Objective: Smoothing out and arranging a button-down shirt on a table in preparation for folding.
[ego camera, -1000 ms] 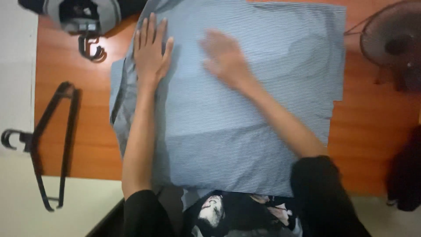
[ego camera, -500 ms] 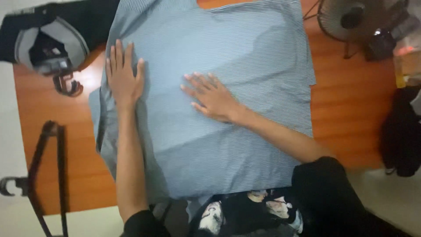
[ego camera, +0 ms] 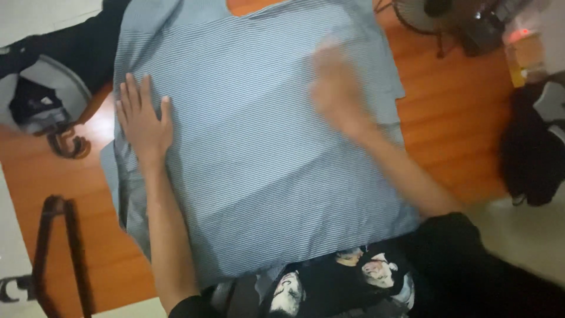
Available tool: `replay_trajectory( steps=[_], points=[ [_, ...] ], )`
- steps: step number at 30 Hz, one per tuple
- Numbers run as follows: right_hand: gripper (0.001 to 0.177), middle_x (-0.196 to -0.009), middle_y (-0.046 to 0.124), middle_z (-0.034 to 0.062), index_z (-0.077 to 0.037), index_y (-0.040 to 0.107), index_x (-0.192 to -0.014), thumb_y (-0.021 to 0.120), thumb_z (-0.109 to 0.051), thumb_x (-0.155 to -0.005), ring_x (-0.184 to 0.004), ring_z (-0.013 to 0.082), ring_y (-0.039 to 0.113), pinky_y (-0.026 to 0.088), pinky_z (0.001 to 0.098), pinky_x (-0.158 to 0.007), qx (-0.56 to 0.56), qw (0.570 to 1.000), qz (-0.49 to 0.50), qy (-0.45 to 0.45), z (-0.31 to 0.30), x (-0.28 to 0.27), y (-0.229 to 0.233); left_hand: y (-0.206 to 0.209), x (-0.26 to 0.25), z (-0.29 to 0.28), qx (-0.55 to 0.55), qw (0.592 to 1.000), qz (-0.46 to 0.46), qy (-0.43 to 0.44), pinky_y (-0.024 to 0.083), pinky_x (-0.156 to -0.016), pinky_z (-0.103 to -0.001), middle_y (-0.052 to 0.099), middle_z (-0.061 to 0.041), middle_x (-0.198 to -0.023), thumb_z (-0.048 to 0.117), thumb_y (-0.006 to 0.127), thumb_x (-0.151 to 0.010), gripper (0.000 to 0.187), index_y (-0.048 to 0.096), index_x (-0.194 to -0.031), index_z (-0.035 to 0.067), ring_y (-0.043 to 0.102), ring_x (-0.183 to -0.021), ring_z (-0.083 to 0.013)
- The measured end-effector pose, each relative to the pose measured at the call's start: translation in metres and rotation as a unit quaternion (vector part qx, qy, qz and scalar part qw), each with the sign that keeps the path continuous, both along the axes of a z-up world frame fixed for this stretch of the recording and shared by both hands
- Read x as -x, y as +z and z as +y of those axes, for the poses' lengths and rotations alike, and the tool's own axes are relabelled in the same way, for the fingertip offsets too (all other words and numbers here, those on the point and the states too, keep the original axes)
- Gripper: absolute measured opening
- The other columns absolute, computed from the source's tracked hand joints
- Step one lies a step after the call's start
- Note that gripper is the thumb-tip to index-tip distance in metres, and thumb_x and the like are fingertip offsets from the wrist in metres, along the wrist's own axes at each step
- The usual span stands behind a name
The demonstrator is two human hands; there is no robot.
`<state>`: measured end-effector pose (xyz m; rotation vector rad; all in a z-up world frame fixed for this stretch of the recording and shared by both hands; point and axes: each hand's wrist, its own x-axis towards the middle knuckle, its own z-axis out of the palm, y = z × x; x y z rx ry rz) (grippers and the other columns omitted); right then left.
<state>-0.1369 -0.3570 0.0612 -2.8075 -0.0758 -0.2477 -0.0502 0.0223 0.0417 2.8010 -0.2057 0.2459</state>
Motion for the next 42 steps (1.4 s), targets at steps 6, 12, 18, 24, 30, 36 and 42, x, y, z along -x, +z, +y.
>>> replay_trajectory(
  steps=[6,12,18,24,30,36,42],
  points=[
    [0.060,-0.169,0.020,0.0067,-0.018,0.031,-0.160,0.043,-0.040,-0.106,-0.156,0.0248,0.018,0.014,0.0486,-0.127,0.026,0.958,-0.003,0.286,0.132,-0.020,-0.037,-0.014,-0.007,0.007,0.001,1.000,0.005,0.007,0.008,-0.126,-0.050,0.018,-0.005,-0.169,0.044,0.041,-0.110,0.058,0.031,-0.163,0.020,0.014,-0.156,-0.0264],
    [0.056,-0.163,0.037,0.0124,-0.011,0.043,-0.155,0.063,-0.025,-0.104,-0.151,0.0296,0.031,0.021,0.0498,-0.124,-0.041,0.987,-0.084,0.134,-0.002,-0.082,-0.055,-0.018,-0.011,0.009,-0.012,1.000,-0.005,0.006,0.010,-0.126,-0.049,0.020,-0.004,-0.169,0.046,0.042,-0.110,0.059,0.032,-0.162,0.021,0.016,-0.156,-0.0253],
    [0.052,-0.158,0.036,0.0295,0.002,0.038,-0.157,0.055,-0.026,-0.117,-0.145,0.0449,0.029,0.021,0.0593,-0.116,0.045,0.994,-0.101,-0.024,-0.039,-0.110,-0.070,-0.036,-0.021,0.019,-0.025,0.999,-0.024,0.002,0.010,-0.127,-0.048,0.020,-0.005,-0.169,0.047,0.043,-0.110,0.059,0.031,-0.162,0.023,0.016,-0.156,-0.0250],
    [0.065,-0.168,0.019,0.0120,-0.008,0.030,-0.158,0.039,-0.046,-0.106,-0.155,0.0310,0.010,0.005,0.0556,-0.124,0.008,0.974,0.043,0.221,0.178,-0.059,-0.037,-0.038,-0.017,0.029,-0.018,0.999,-0.024,-0.017,0.011,-0.127,-0.048,0.019,-0.006,-0.169,0.043,0.041,-0.112,0.057,0.032,-0.163,0.020,0.016,-0.156,-0.0265],
    [0.064,-0.166,0.029,0.0078,-0.017,0.038,-0.158,0.058,-0.041,-0.103,-0.154,0.0284,0.024,0.017,0.0499,-0.127,-0.038,0.977,-0.032,0.208,0.087,-0.091,-0.049,-0.014,-0.008,0.013,0.003,1.000,-0.001,-0.009,0.009,-0.125,-0.048,0.022,-0.006,-0.168,0.042,0.043,-0.110,0.057,0.034,-0.162,0.019,0.016,-0.155,-0.0260],
    [0.033,-0.135,0.046,0.0194,0.000,0.046,-0.135,0.058,-0.013,-0.107,-0.122,0.0347,0.044,0.038,0.0491,-0.102,0.043,0.990,-0.135,-0.008,-0.050,-0.095,-0.026,-0.019,-0.007,0.015,-0.009,1.000,-0.007,0.001,0.010,-0.126,-0.047,0.021,-0.005,-0.169,0.043,0.043,-0.110,0.058,0.034,-0.162,0.019,0.016,-0.155,-0.0247],
    [0.071,-0.166,0.022,0.0214,0.001,0.027,-0.159,0.054,-0.042,-0.109,-0.154,0.0356,0.018,0.013,0.0529,-0.124,0.015,0.999,-0.031,0.013,0.103,-0.142,-0.080,-0.005,-0.008,0.004,-0.012,1.000,0.011,0.010,0.008,-0.126,-0.045,0.020,-0.004,-0.169,0.043,0.040,-0.110,0.057,0.031,-0.162,0.021,0.015,-0.155,-0.0235]
  ],
)
